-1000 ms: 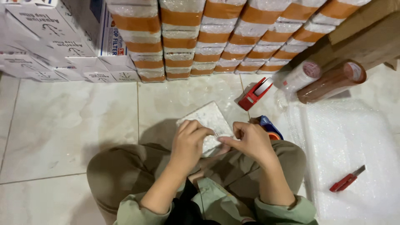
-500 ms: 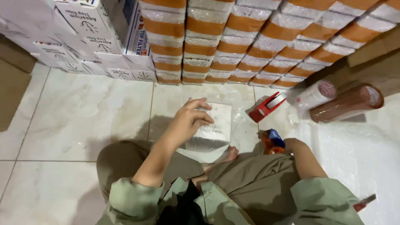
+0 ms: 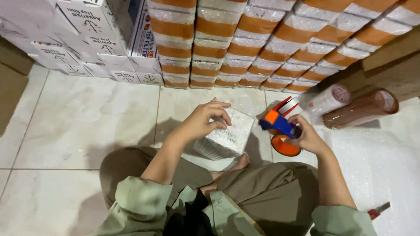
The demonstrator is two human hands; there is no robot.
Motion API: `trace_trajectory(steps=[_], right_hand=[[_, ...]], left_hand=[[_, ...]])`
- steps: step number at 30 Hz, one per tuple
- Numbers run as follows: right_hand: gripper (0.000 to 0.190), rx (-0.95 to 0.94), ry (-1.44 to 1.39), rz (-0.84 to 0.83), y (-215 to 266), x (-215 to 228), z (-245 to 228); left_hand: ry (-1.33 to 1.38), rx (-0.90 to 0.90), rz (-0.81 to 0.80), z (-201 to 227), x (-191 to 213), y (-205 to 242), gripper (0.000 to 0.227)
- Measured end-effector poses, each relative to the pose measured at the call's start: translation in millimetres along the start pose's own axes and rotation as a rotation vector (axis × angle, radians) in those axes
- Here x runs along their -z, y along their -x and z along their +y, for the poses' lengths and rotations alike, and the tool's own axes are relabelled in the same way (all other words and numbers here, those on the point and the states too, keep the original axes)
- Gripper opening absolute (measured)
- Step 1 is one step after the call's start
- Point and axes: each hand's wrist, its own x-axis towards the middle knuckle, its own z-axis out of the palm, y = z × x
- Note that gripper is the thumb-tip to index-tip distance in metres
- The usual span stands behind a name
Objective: The person sits on the floor and wraps small white boxes in bubble wrap. They use a red utility knife to cut the bubble wrap, then fold it around the boxes. Finally, they use a handheld tape dispenser to seal the wrapped packages and stack them on a pile.
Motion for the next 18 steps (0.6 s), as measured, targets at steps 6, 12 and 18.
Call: trace_trajectory(steps=[6,12,18], right_hand=[[0.069,0.505,0.167,0.136,72.7,44.8,-170.9],[0.069,0.055,0.885,-0.367,69.6,33.1,-250.8],[0.070,0.110,0.739,-0.337,55.2,13.0,-255.9]], left_hand=[[0.063,-0.007,-0.052,-11.7,-8.6,-7.0,0.016],[-0.189,-0.010,-0.044,30.4,-32.0,7.2,0.023],[-0.748,-0.131,0.157,4.2,-56.8,44.2,0.118]])
